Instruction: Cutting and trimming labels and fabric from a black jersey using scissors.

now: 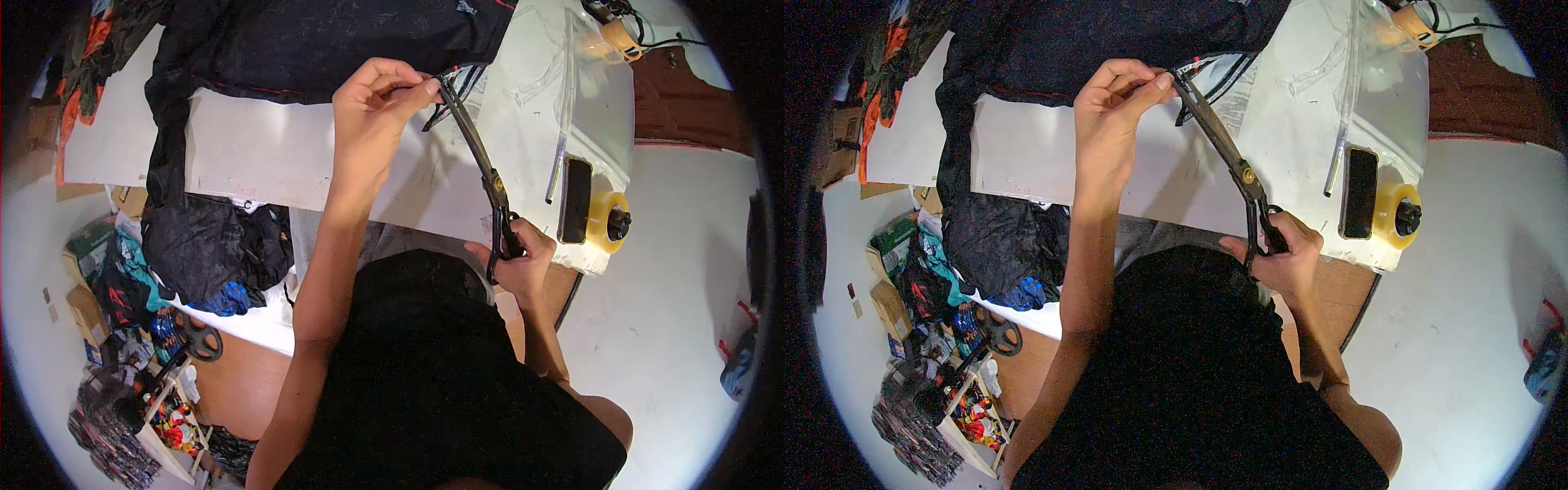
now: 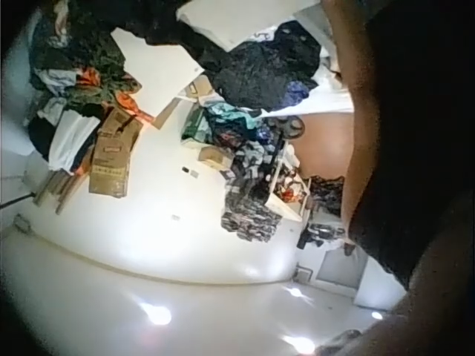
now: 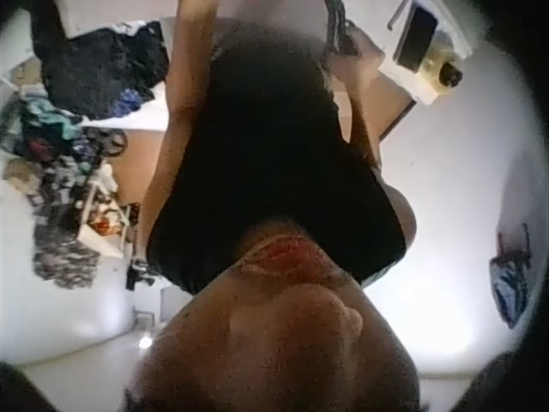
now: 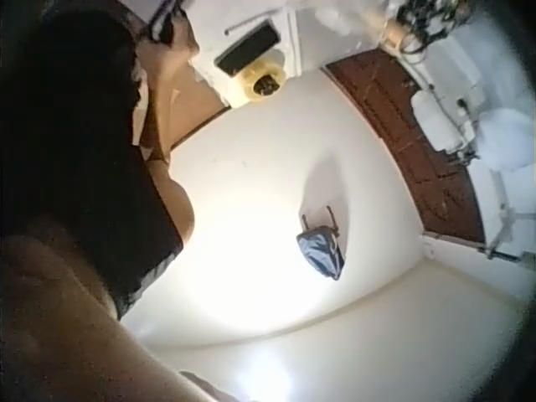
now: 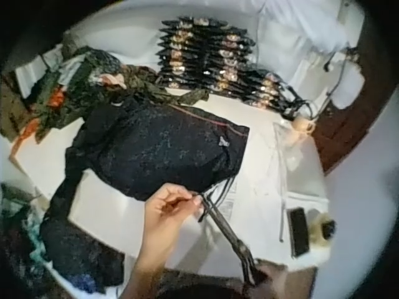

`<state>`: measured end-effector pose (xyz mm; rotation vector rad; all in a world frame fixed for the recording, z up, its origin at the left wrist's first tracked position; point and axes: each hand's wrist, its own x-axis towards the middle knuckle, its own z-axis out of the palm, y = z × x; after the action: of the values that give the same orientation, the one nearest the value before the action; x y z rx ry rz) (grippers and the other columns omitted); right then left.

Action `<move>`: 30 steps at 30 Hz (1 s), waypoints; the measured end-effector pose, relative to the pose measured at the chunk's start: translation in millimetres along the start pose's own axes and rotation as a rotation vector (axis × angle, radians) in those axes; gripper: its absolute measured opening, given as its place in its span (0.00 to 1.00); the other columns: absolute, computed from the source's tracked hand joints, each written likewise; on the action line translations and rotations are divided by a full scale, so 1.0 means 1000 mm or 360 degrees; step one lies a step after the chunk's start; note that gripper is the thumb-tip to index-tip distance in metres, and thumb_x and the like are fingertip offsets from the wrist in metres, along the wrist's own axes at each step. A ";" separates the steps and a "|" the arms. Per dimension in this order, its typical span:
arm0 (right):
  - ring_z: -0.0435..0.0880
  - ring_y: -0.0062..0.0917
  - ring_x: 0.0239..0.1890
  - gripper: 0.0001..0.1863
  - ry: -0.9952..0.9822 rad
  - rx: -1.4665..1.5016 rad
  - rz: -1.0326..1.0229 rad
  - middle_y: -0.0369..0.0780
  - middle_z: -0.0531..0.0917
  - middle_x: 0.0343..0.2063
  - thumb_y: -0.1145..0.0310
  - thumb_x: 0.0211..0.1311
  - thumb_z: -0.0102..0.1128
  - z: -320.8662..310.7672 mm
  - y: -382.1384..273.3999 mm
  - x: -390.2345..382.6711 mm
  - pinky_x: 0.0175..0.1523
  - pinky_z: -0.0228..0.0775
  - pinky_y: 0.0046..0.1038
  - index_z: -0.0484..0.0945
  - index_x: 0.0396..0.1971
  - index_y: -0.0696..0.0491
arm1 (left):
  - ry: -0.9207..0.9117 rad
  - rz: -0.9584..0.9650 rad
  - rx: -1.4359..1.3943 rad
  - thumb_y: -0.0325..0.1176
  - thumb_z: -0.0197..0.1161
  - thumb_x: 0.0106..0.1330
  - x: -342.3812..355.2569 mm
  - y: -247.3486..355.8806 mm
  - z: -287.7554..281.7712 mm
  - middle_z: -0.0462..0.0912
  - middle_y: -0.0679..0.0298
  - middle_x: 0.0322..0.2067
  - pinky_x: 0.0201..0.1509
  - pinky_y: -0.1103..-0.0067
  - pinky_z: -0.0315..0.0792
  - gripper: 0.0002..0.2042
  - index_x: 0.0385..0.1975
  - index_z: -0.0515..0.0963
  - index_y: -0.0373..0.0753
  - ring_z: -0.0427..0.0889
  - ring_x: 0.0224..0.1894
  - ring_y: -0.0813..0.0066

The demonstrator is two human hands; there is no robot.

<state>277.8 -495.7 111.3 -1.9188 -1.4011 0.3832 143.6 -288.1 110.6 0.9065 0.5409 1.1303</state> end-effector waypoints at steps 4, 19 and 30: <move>0.58 0.10 0.14 0.23 0.0049 -0.0043 -0.0020 0.28 0.67 0.10 0.62 0.33 0.81 0.000 -0.002 0.001 0.18 0.51 0.15 0.69 0.16 0.54 | -0.0029 0.0029 0.0014 0.17 0.62 0.56 0.000 0.000 -0.001 0.81 0.60 0.31 0.41 0.83 0.73 0.06 0.30 0.74 0.33 0.81 0.33 0.76; 0.61 0.10 0.14 0.23 0.0077 -0.0150 0.0006 0.29 0.68 0.09 0.64 0.34 0.80 0.001 -0.004 0.001 0.18 0.54 0.16 0.67 0.14 0.54 | -0.0012 0.0006 0.0017 0.17 0.62 0.55 -0.003 0.001 0.000 0.81 0.60 0.30 0.40 0.84 0.73 0.06 0.29 0.74 0.34 0.81 0.32 0.77; 0.64 0.11 0.14 0.19 0.0131 0.0036 0.0236 0.31 0.69 0.10 0.68 0.40 0.77 0.001 0.012 -0.007 0.18 0.56 0.16 0.69 0.15 0.55 | 0.0028 -0.0051 -0.0018 0.17 0.62 0.55 -0.003 0.003 0.000 0.81 0.58 0.31 0.40 0.82 0.73 0.06 0.30 0.74 0.34 0.80 0.32 0.75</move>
<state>282.7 -503.9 101.0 -2.0032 -1.2012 0.3838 141.3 -290.5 113.3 0.8758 0.5610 1.1119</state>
